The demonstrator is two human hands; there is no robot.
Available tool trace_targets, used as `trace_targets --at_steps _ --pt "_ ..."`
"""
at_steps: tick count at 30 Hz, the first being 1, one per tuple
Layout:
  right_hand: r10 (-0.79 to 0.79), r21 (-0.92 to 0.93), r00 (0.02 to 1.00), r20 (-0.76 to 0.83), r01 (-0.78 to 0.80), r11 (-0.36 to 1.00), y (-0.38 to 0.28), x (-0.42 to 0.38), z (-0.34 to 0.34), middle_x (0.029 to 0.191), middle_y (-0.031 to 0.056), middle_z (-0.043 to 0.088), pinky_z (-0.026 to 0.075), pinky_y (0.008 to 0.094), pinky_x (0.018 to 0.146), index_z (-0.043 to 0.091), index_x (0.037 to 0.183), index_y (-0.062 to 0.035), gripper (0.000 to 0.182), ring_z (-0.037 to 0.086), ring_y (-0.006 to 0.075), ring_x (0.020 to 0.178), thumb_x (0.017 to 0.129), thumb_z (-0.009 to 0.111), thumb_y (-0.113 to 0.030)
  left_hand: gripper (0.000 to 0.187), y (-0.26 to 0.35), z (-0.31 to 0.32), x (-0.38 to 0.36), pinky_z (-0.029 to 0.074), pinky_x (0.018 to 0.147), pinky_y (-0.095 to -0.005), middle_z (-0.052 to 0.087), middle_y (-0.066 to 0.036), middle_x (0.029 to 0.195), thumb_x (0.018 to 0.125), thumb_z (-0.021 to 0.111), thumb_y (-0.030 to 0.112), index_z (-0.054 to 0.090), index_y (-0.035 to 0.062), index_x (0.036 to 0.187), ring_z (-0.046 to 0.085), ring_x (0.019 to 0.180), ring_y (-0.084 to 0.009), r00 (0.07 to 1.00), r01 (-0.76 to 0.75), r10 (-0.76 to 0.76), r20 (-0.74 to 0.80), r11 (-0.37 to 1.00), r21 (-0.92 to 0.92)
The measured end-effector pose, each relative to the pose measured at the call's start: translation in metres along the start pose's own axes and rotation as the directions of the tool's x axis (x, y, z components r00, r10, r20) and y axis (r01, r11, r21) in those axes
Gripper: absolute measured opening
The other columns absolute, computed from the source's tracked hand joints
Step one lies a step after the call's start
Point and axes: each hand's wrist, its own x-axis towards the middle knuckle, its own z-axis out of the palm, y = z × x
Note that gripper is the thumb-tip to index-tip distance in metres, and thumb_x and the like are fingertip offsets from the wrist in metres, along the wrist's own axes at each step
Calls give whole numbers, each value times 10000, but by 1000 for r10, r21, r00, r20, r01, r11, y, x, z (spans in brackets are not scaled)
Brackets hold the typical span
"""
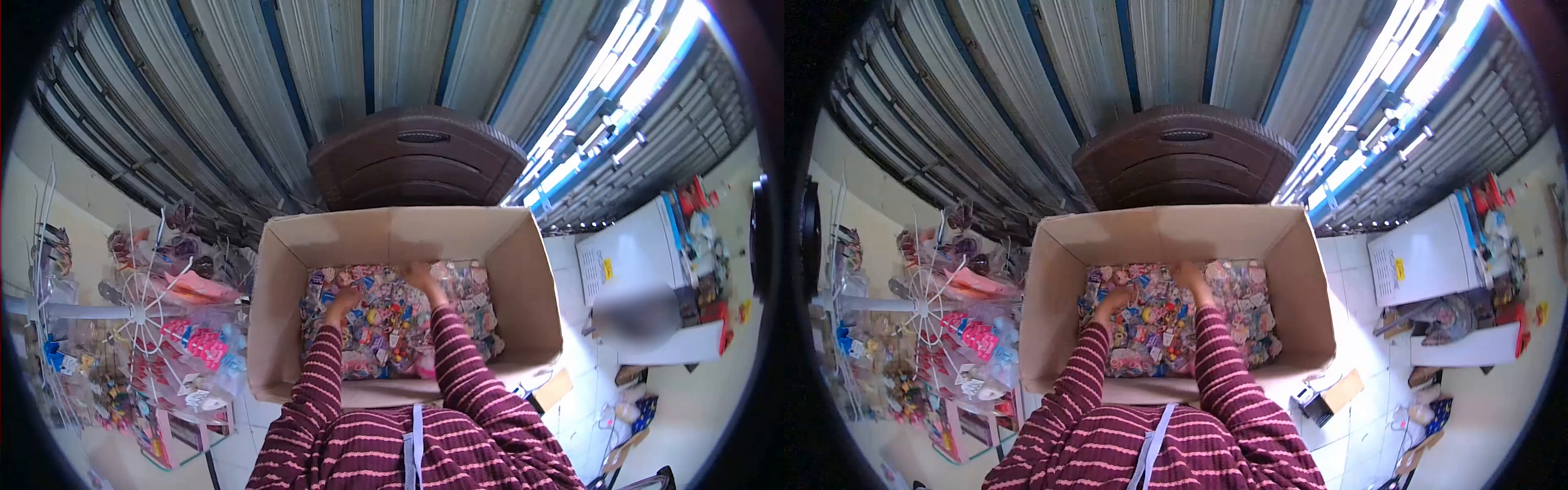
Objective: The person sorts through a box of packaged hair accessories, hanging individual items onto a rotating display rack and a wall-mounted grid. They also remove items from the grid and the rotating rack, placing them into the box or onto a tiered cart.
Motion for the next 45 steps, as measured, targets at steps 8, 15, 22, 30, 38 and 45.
trace_targets --at_steps 8,15,22,30,38,45 --pt "56 197 899 434 -156 968 76 -11 82 786 201 581 435 349 656 590 821 21 320 563 301 744 633 567 -237 272 -12 50 -40 403 720 -300 574 -101 874 703 536 101 562 47 968 526 815 -198 929 154 -319 -186 794 -588" --pt "-92 757 841 533 -426 496 8 13 -24 768 66 595 439 214 598 604 828 3 186 547 116 665 720 559 -143 188 35 -65 -92 408 642 -243 585 -63 776 751 513 103 577 11 902 524 692 -118 928 -112 -84 -362 866 -488" --pt "-405 896 889 214 -13 443 -117 -12 -130 760 41 558 410 186 588 552 849 7 126 510 80 659 734 544 -43 143 122 -128 -231 381 636 -220 569 -49 782 789 462 94 558 11 856 487 696 -88 732 -359 -86 -676 795 -489" --pt "-641 885 765 -55 335 324 -291 -141 -194 727 26 513 352 168 508 515 879 41 145 445 55 599 742 474 13 148 124 -113 -417 346 619 -207 524 -74 798 776 457 61 521 -23 879 465 712 -110 427 -774 -110 -897 468 -426" --pt "-679 883 602 -420 444 -152 -407 -272 -93 596 46 427 267 163 366 354 1043 108 332 374 45 430 769 430 -63 133 62 -39 -573 320 434 -197 499 -103 631 741 498 82 488 -31 809 478 503 -116 -111 -745 -276 -955 659 -104" --pt "-863 995 501 -67 99 -21 -483 -330 -9 722 75 520 329 164 473 430 984 46 248 427 61 545 743 482 17 157 23 8 -669 313 463 -165 432 -1 570 734 539 78 503 -4 864 434 521 -59 -252 -593 -640 -726 695 -407"
